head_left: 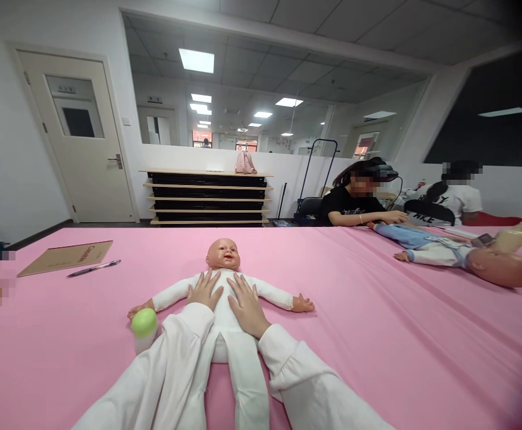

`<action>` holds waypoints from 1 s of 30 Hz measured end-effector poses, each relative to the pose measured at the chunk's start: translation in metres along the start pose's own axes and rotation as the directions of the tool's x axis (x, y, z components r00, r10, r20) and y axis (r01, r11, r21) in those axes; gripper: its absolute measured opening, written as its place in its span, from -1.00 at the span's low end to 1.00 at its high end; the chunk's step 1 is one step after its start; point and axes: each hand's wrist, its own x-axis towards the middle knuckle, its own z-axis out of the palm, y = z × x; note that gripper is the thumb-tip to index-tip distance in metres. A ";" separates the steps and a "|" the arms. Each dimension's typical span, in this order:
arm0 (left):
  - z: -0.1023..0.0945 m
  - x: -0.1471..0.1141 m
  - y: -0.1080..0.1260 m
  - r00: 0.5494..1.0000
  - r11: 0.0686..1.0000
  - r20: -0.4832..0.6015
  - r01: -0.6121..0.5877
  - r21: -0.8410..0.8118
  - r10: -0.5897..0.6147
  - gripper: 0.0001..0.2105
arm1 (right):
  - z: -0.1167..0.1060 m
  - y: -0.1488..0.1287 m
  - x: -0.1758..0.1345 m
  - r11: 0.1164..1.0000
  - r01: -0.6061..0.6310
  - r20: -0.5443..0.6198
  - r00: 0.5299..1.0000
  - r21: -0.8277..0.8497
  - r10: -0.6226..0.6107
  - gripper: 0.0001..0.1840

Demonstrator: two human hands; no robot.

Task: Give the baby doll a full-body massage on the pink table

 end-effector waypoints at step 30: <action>-0.010 0.014 -0.039 0.861 0.987 -0.491 -0.160 -0.015 0.132 -0.47 | -0.015 0.012 0.018 0.981 -0.191 -0.290 0.941 -0.029 0.175 -0.39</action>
